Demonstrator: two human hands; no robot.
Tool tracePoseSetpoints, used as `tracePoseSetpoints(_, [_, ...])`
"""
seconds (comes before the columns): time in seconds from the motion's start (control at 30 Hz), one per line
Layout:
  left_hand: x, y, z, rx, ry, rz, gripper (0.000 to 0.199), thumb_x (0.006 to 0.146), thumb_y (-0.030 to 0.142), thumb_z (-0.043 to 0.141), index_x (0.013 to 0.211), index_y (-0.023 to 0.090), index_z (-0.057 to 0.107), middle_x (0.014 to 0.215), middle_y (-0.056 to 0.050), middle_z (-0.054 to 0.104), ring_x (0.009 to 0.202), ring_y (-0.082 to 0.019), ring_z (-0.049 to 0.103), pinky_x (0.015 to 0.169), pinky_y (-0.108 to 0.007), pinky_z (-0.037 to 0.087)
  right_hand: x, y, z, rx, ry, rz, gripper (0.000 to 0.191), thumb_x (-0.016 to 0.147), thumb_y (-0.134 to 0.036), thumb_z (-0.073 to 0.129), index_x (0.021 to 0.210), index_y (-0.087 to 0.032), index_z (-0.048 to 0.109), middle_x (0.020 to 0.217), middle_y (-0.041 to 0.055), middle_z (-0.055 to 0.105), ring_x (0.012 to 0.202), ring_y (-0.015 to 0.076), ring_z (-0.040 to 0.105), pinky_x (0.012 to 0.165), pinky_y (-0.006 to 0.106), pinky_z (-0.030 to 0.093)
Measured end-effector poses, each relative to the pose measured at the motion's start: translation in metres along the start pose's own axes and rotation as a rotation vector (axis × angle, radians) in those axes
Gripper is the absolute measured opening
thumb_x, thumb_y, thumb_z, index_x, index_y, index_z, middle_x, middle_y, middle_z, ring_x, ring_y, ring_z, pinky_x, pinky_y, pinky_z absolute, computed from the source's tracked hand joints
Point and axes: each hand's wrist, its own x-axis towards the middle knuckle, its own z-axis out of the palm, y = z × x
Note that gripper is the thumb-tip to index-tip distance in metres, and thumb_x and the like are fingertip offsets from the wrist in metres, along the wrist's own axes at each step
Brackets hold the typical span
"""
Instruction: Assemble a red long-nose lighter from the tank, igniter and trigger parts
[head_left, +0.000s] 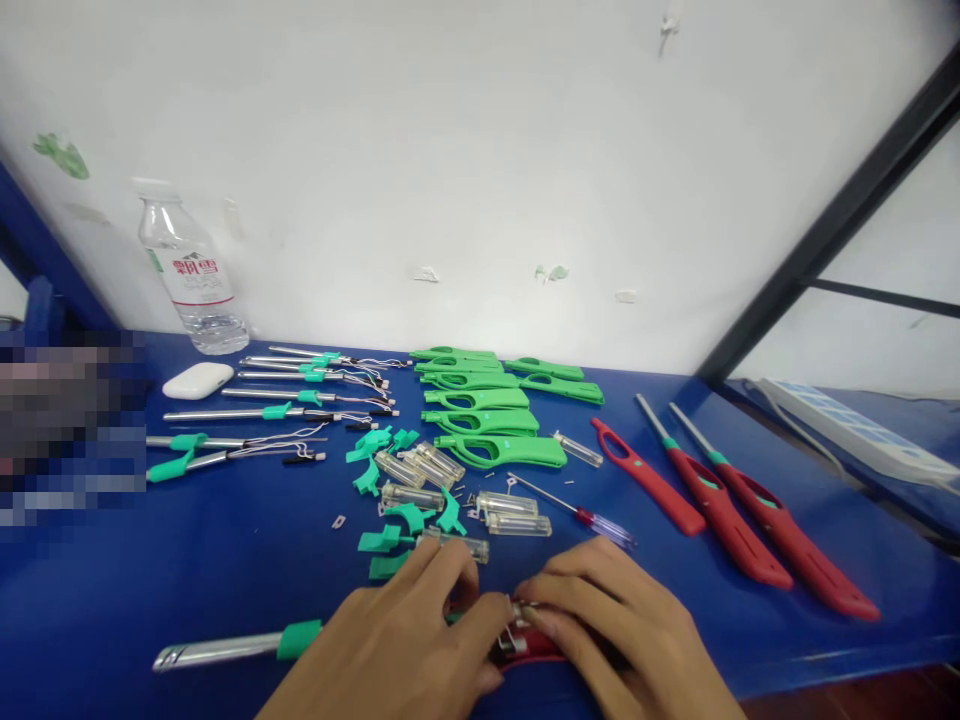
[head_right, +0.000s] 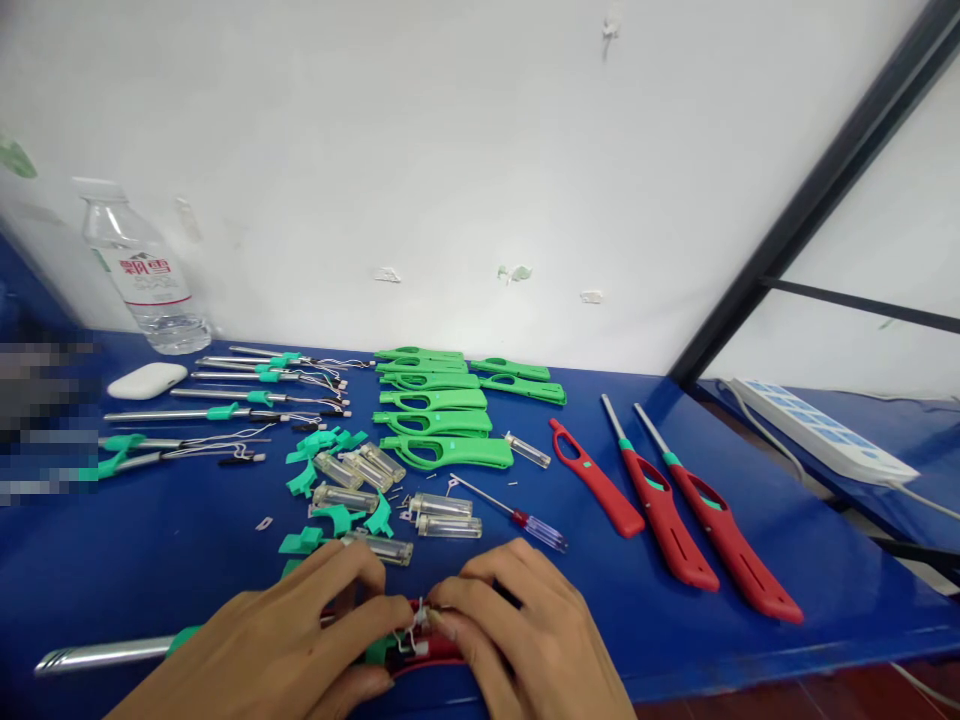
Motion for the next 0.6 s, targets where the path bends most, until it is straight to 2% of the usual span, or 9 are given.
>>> tracePoseSetpoints(0.17, [0.0009, 0.0012, 0.0007, 0.001, -0.011, -0.011, 0.055, 0.098, 0.0, 0.089, 0.137, 0.035, 0.074, 0.135, 0.003, 0.077, 0.083, -0.018, 0.078, 0.063, -0.028, 0.059, -0.0008, -0.0022, 0.0013, 0.016, -0.011, 0.017, 0.046, 0.141, -0.052, 0.051, 0.108, -0.032, 0.076, 0.094, -0.0097, 0.089, 0.08, 0.0079, 0.088, 0.081, 0.013, 0.069])
tracePoseSetpoints(0.33, [0.0016, 0.0, 0.0009, 0.013, -0.009, -0.004, 0.031, 0.117, 0.013, 0.08, 0.14, 0.035, 0.076, 0.133, 0.001, 0.077, 0.082, -0.016, 0.073, 0.067, -0.024, 0.058, -0.0002, -0.0007, -0.0002, 0.01, -0.005, 0.019, 0.046, 0.141, -0.052, 0.05, 0.105, -0.032, 0.072, 0.093, -0.0107, 0.088, 0.079, 0.007, 0.087, 0.08, 0.012, 0.067])
tracePoseSetpoints(0.43, [0.0015, -0.0007, 0.0013, 0.035, -0.015, 0.017, 0.024, 0.122, 0.018, 0.077, 0.141, 0.034, 0.077, 0.134, -0.001, 0.077, 0.089, -0.017, 0.076, 0.072, -0.022, 0.059, 0.0007, 0.0011, -0.0018, 0.019, -0.001, 0.025, 0.046, 0.141, -0.051, 0.051, 0.105, -0.032, 0.073, 0.092, -0.0102, 0.087, 0.079, 0.0076, 0.087, 0.079, 0.012, 0.067])
tracePoseSetpoints(0.6, [0.0006, -0.0002, -0.0017, 0.044, -0.04, 0.028, 0.034, 0.122, 0.014, 0.075, 0.149, 0.035, 0.076, 0.135, -0.002, 0.077, 0.094, -0.017, 0.08, 0.075, -0.02, 0.061, -0.0004, 0.0018, -0.003, 0.032, -0.028, 0.026, 0.042, 0.14, -0.047, 0.054, 0.107, -0.031, 0.074, 0.093, -0.007, 0.088, 0.08, 0.0102, 0.088, 0.08, 0.015, 0.069])
